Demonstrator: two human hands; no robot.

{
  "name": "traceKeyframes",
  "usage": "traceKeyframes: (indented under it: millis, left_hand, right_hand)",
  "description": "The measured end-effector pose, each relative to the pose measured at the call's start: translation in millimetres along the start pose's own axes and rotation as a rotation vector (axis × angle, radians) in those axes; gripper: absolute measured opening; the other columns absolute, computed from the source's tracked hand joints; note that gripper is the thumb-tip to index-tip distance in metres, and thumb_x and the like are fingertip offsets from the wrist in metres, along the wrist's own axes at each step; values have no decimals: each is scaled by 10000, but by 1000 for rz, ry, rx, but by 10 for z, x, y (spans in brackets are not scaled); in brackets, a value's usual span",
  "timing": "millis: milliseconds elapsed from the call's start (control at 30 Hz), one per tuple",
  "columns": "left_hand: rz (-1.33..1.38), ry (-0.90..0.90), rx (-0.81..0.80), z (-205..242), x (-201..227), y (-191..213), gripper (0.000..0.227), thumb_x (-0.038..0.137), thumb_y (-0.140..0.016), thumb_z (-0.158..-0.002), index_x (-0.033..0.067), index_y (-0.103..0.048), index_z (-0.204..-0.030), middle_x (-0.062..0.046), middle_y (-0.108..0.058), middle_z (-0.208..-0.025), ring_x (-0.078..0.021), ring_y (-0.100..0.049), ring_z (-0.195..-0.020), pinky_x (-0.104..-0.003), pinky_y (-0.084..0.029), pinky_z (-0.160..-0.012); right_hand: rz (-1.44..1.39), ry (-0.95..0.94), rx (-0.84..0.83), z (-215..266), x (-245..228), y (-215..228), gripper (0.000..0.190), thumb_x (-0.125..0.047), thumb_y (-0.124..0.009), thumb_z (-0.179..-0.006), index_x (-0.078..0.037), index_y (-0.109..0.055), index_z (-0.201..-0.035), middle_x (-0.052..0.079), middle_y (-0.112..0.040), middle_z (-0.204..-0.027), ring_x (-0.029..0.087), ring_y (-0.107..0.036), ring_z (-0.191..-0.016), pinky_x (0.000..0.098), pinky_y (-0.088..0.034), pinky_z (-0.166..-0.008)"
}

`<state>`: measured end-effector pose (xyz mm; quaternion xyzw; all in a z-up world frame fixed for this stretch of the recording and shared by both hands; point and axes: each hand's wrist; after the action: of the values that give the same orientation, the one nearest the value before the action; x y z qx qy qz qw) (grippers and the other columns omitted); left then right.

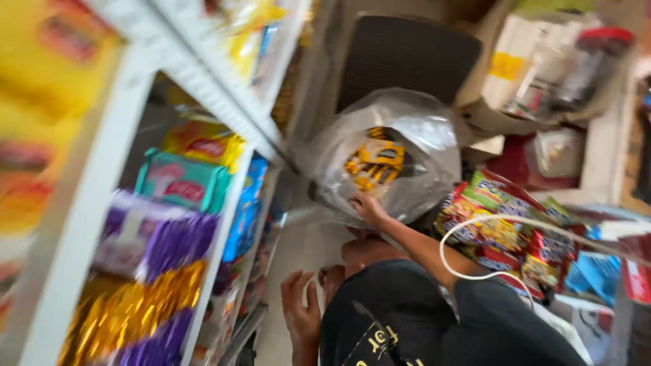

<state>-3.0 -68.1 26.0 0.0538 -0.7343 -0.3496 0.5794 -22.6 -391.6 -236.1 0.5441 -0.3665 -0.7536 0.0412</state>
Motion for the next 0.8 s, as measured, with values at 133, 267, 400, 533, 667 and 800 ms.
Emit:
traceKeyframes:
  millis: [133,267,400,533,667,800]
  left_hand:
    - [10,114,-244,-260,184,-206,227,180,-605,-997,69,-726,-1154,-129,-627,-1215,-319,-634,-1140,-423,-514,-945]
    - [-56,174,-402,-527,382,-373,266,216,-592,-990,111,-725,-1194,-87,-638,-1212,-279,-654,-1109,-396,-527,-920]
    - [-101,206,-454,-641,498,-548,281,222,-602,-983,121,-712,-1221,-87,-639,-1219,-279,-647,-1107,-392,-528,-899]
    - [-76,114,-422,-564,467,-790,273,191,-615,-979,100,-721,-1213,-109,-653,-1200,-304,-643,-1120,-409,-515,-929]
    - [-69,156,-469,-566,528,-940,261,153,-626,-970,107,-720,-1209,-108,-664,-1171,-306,-657,-1112,-402,-523,-925]
    - [-93,257,-514,-611,513,-1042,279,108,-625,-957,115,-708,-1224,-107,-662,-1178,-309,-659,-1113,-398,-536,-904]
  right_hand:
    - [47,63,243,145,505,294,159,-172,-667,-944,-71,-727,-1051,171,-724,-1036,376,-677,-984,466,-527,-858]
    - [210,-53,265,153,716,577,187,-203,-687,-937,-89,-739,-1075,157,-706,-1086,361,-643,-1070,453,-506,-939]
    - [441,161,128,107,463,837,595,-282,-756,-737,-47,-654,-1274,219,-631,-1247,399,-538,-1202,511,-397,-1040]
    - [505,117,-79,-85,611,515,748,-394,-810,-689,-68,-599,-1328,238,-569,-1386,428,-479,-1304,648,-279,-1060]
    - [437,-16,-16,-333,904,277,541,-293,-727,-902,-72,-582,-1375,200,-590,-1347,387,-530,-1286,523,-396,-1085]
    - [310,-159,69,-703,1192,290,585,-197,-728,-821,-22,-565,-1355,220,-577,-1372,427,-523,-1286,486,-451,-1055]
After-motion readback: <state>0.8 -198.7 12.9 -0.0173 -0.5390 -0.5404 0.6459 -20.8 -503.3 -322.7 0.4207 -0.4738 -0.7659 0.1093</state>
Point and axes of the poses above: each hand's wrist, its own z-axis away from the middle knuckle, its own y-axis out of the back of the hand, x = y × z
